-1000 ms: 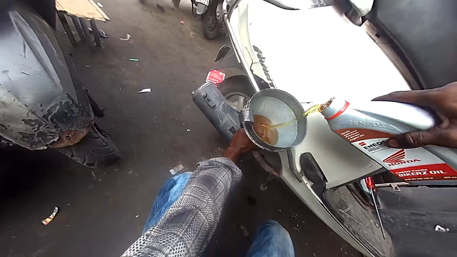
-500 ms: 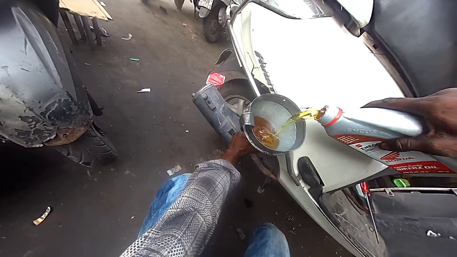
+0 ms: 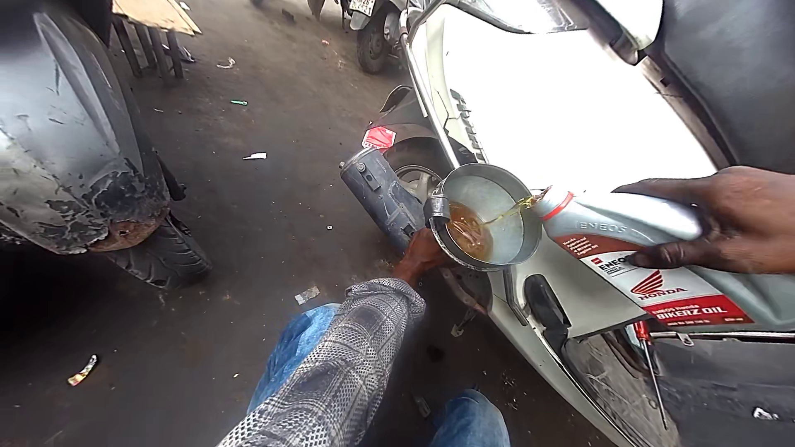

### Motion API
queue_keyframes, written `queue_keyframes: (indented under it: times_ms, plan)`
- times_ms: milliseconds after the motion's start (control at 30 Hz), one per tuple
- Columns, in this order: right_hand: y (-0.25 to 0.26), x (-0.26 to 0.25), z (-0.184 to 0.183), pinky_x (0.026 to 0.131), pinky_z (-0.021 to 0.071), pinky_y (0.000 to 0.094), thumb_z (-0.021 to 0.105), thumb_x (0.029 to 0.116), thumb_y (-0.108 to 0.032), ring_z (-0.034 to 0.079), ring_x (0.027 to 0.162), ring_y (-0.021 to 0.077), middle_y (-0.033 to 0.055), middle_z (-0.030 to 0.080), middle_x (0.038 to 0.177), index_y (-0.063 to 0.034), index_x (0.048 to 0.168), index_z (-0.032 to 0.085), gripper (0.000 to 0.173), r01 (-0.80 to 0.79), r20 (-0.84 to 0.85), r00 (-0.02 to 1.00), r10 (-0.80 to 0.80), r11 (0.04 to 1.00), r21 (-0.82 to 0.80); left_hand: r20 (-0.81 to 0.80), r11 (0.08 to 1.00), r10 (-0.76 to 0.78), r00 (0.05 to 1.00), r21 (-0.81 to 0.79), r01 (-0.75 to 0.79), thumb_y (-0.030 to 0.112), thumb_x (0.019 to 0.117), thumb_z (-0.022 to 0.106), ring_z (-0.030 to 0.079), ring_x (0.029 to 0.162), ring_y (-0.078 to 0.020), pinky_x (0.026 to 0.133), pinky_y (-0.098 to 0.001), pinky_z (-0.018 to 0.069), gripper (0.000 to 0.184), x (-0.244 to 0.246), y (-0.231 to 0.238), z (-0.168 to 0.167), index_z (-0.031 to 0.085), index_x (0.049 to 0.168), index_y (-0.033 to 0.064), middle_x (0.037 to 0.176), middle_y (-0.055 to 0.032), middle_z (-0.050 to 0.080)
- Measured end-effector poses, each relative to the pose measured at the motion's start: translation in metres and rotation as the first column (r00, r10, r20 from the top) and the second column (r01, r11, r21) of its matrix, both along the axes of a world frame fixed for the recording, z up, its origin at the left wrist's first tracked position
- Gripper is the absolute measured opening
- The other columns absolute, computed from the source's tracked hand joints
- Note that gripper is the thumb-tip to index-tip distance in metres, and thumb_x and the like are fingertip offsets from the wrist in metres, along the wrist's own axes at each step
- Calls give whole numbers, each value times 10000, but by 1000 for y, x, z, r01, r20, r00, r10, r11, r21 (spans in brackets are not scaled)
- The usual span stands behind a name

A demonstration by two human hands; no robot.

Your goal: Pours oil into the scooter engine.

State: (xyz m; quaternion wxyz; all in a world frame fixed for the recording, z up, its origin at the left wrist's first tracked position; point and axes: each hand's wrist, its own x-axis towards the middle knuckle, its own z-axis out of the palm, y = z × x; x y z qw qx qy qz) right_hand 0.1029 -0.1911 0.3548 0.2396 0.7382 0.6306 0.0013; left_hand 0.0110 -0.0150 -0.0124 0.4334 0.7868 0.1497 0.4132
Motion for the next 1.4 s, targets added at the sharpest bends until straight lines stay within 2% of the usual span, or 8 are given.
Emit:
queue_keyframes:
  times_ms: [200,333,600,700,800,1033,1167,1400]
  plan:
    - [2,-11,-18,611,573,446,856,762,-399,686,690,158,5,702,814,-195,1315,627,632,123,-121,986,-119,992,23,79,1000,-5,997,1,5,260,886,738,727,967,-381,882,-574,545,357,-1,1,0,734,1038,-63,983,-240,742]
    - [5,-30,-15,682,581,469,872,805,-201,697,758,208,66,708,889,-157,1355,604,614,215,-146,966,-211,977,8,43,1000,14,999,-5,-14,239,889,739,731,947,-388,865,-577,552,328,1,2,0,733,1018,-63,961,-238,743]
    - [2,-8,-2,725,579,497,870,792,-352,711,856,213,51,713,970,-193,1404,560,704,105,-24,994,-105,994,-15,84,999,31,996,9,-32,241,889,729,736,884,-369,811,-560,563,302,1,1,-2,737,964,-51,906,-220,741]
    - [-1,8,2,755,576,557,864,754,-429,712,929,248,51,714,1054,-239,1414,557,752,74,33,997,-74,997,6,83,1000,29,996,9,-29,244,887,730,735,871,-355,805,-550,564,298,0,1,-1,738,956,-45,898,-212,741]
    - [-2,21,4,718,561,592,849,725,-490,713,910,279,58,713,1027,-265,1407,555,776,26,79,997,-26,1000,6,101,999,34,994,22,-37,251,877,738,738,872,-343,800,-542,568,301,2,1,-3,739,961,-38,897,-203,744]
    - [3,18,5,664,558,579,859,740,-473,714,851,283,51,710,963,-281,1394,549,749,27,131,991,-21,999,-45,78,999,23,997,32,-26,251,897,719,736,896,-356,818,-550,563,301,3,2,-4,740,963,-42,913,-211,744]
    - [2,24,6,673,554,595,871,725,-461,712,865,304,62,711,979,-296,1416,533,787,25,164,986,-18,999,-39,147,998,34,989,50,-41,228,885,726,740,874,-345,806,-531,572,281,4,2,-6,740,955,-44,900,-207,745]
    - [5,21,5,660,551,598,849,731,-477,713,856,304,58,710,982,-290,1414,534,775,-8,178,984,14,999,-36,132,996,36,991,74,-46,238,888,716,738,877,-356,797,-537,569,289,4,2,-6,740,950,-43,894,-210,743]
